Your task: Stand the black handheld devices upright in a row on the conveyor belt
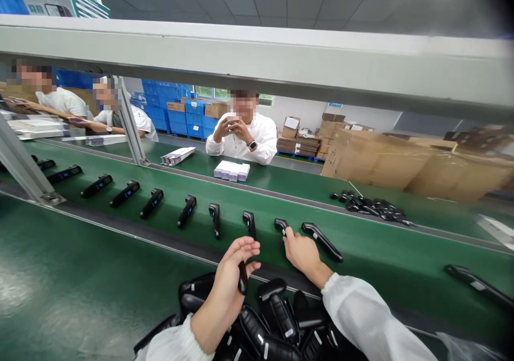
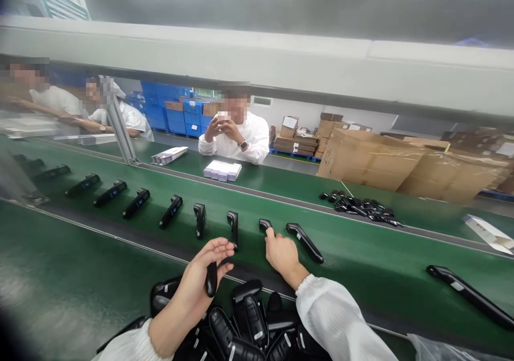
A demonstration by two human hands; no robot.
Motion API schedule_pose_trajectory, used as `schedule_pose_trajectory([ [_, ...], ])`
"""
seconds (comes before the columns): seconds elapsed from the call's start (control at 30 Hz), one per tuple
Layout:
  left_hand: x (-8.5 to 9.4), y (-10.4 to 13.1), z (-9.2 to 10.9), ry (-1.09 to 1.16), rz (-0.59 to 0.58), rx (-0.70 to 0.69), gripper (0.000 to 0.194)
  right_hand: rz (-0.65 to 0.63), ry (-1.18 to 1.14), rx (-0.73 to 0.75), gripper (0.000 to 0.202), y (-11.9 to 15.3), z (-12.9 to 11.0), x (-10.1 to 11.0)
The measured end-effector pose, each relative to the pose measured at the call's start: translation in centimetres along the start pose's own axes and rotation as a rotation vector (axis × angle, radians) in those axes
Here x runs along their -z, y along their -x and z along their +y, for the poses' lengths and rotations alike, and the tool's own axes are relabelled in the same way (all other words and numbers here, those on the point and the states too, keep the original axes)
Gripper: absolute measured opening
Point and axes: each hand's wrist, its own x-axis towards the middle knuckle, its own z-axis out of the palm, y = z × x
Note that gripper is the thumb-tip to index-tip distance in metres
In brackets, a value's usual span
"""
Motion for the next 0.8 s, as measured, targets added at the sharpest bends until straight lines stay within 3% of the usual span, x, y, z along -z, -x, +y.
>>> schedule_pose_trajectory([
  [0.2,-2.5,-0.2,-1.7,0.047,-0.113,-0.027,0.024,-0.073,-0.086,-0.056,0.018,0.9,1.6,0.8],
  [0.43,-1.2,-0.7,-2.5,0.045,-0.034,0.035,0.023,-0.105,-0.083,-0.079,0.016,1.7,3.1,0.9],
  [0.57,-1.7,-0.7,-2.7,0.050,-0.055,0.048,0.024,-0.117,-0.069,-0.124,0.023,1.4,3.9,0.7],
  [0.7,-3.1,-0.3,-3.2,0.039,-0.122,0.023,0.022,-0.077,-0.082,-0.179,0.036,1.9,4.2,2.8],
  [0.8,-3.9,-0.3,-3.7,0.022,-0.166,-0.064,0.021,0.072,-0.376,-0.167,0.039,3.5,2.7,5.6],
])
